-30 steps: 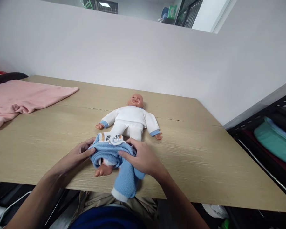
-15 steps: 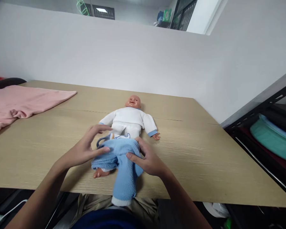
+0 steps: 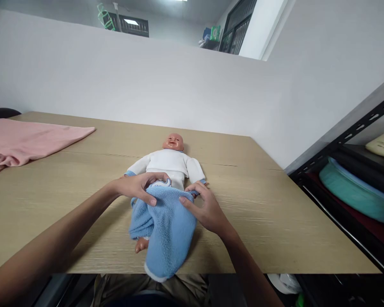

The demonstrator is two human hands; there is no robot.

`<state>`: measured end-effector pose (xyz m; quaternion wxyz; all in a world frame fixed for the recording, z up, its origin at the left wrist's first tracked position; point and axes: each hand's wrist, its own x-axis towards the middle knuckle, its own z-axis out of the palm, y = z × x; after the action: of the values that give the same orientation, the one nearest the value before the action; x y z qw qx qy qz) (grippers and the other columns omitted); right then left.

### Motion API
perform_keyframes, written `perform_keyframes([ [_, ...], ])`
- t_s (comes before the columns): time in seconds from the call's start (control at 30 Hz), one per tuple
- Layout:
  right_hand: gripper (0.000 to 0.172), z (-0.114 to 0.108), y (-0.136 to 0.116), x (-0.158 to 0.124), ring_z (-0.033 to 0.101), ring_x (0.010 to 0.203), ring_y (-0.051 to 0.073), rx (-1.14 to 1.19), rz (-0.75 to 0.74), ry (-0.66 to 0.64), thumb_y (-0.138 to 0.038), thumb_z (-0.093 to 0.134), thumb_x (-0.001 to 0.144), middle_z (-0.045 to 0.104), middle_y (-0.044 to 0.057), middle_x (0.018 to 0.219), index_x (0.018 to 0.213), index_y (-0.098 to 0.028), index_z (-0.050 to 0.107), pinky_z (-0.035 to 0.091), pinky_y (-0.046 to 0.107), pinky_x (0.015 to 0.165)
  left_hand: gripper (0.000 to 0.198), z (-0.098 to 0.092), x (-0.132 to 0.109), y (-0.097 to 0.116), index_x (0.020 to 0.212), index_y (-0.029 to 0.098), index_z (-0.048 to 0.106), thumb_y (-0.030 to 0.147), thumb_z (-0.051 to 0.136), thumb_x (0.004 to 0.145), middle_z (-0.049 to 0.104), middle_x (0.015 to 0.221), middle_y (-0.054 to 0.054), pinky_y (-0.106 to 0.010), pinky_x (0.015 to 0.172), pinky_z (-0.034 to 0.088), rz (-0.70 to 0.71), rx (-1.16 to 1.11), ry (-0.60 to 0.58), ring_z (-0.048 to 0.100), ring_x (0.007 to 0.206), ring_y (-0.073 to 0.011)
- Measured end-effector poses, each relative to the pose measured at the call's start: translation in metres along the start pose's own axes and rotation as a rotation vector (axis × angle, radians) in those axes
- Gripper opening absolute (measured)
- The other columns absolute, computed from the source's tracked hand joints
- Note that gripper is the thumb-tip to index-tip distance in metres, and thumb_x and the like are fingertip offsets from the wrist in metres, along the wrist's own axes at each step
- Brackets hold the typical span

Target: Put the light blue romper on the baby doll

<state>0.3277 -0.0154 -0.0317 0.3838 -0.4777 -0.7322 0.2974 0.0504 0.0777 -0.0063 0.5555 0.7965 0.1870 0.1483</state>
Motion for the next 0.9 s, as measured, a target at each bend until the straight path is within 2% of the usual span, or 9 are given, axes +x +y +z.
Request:
perform_keyframes([
  [0.13, 0.035, -0.006, -0.005, -0.010, 0.056, 0.093, 0.018, 0.236, 0.142, -0.183, -0.058, 0.060, 0.106, 0.056, 0.001, 0.102, 0.110, -0.024, 0.056, 0.047, 0.031, 0.082, 0.043, 0.001, 0.010, 0.004, 0.098, 0.021, 0.069, 0.056, 0.088, 0.082, 0.060, 0.088, 0.002, -0.029, 0.075, 0.045, -0.055, 0.105, -0.049, 0.060, 0.084, -0.0202],
  [0.23, 0.039, -0.005, -0.011, -0.018, 0.057, 0.088, 0.017, 0.350, 0.240, -0.315, -0.058, 0.068, 0.102, 0.057, -0.001, 0.098, 0.115, -0.027, 0.050, 0.049, 0.028, 0.076, 0.039, 0.005, 0.015, 0.009, 0.103, 0.021, 0.068, 0.052, 0.085, 0.085, 0.068, 0.096, -0.001, -0.031, 0.085, 0.049, 0.022, 0.059, -0.028, 0.065, 0.096, -0.0242],
  [0.3, 0.046, -0.002, -0.010, -0.021, 0.058, 0.084, 0.016, 0.435, 0.235, -0.274, -0.057, 0.077, 0.097, 0.058, -0.003, 0.094, 0.115, -0.029, 0.045, 0.049, 0.026, 0.074, 0.039, 0.008, 0.016, 0.010, 0.113, 0.023, 0.068, 0.048, 0.083, 0.088, 0.071, 0.109, -0.003, -0.033, 0.094, 0.050, 0.056, 0.009, 0.002, 0.066, 0.108, -0.0268],
  [0.4, 0.049, 0.001, -0.005, -0.021, 0.055, 0.072, 0.013, 0.535, 0.258, -0.138, -0.059, 0.076, 0.096, 0.056, -0.007, 0.086, 0.116, -0.030, 0.042, 0.047, 0.024, 0.066, 0.038, 0.013, 0.017, 0.004, 0.116, 0.025, 0.071, 0.054, 0.079, 0.092, 0.074, 0.113, -0.003, -0.034, 0.100, 0.052, -0.027, -0.016, 0.008, 0.068, 0.114, -0.0288],
  [0.47, 0.052, -0.002, -0.004, -0.021, 0.062, 0.080, 0.015, 0.520, 0.301, -0.202, -0.060, 0.076, 0.095, 0.062, -0.004, 0.094, 0.124, -0.029, 0.047, 0.052, 0.026, 0.072, 0.047, 0.016, 0.018, -0.003, 0.126, 0.027, 0.071, 0.060, 0.076, 0.093, 0.075, 0.125, -0.004, -0.036, 0.108, 0.050, -0.099, -0.003, 0.070, 0.066, 0.127, -0.0321],
  [0.57, 0.051, -0.010, -0.012, -0.025, 0.069, 0.103, 0.025, 0.341, 0.311, -0.477, -0.061, 0.079, 0.092, 0.072, 0.003, 0.106, 0.123, -0.023, 0.066, 0.058, 0.039, 0.094, 0.061, 0.019, 0.022, -0.014, 0.139, 0.028, 0.067, 0.064, 0.077, 0.091, 0.071, 0.144, -0.006, -0.039, 0.118, 0.046, -0.124, 0.024, 0.153, 0.058, 0.143, -0.0344],
  [0.67, 0.037, -0.014, -0.019, -0.031, 0.069, 0.107, 0.029, 0.168, 0.227, -0.551, -0.057, 0.079, 0.092, 0.076, 0.005, 0.107, 0.102, -0.022, 0.078, 0.056, 0.043, 0.104, 0.053, 0.019, 0.025, -0.017, 0.126, 0.025, 0.074, 0.062, 0.081, 0.088, 0.077, 0.130, -0.006, -0.038, 0.108, 0.053, -0.060, -0.022, -0.035, 0.069, 0.127, -0.0330],
  [0.8, 0.042, -0.007, -0.007, -0.037, 0.070, 0.116, 0.029, 0.359, 0.219, -0.319, -0.061, 0.073, 0.096, 0.077, 0.007, 0.120, 0.116, -0.025, 0.079, 0.057, 0.045, 0.106, 0.054, 0.013, 0.024, -0.017, 0.105, 0.023, 0.079, 0.053, 0.101, 0.066, 0.082, 0.105, -0.001, -0.035, 0.089, 0.061, -0.102, -0.138, -0.366, 0.076, 0.101, -0.0299],
  [0.9, 0.050, -0.001, 0.001, -0.040, 0.072, 0.110, 0.029, 0.456, 0.280, -0.198, -0.068, 0.068, 0.096, 0.079, 0.008, 0.114, 0.122, -0.026, 0.077, 0.059, 0.045, 0.101, 0.049, 0.010, 0.023, -0.019, 0.105, 0.023, 0.081, 0.050, 0.100, 0.068, 0.084, 0.107, -0.001, -0.037, 0.095, 0.062, -0.086, -0.163, -0.437, 0.076, 0.101, -0.0294],
])
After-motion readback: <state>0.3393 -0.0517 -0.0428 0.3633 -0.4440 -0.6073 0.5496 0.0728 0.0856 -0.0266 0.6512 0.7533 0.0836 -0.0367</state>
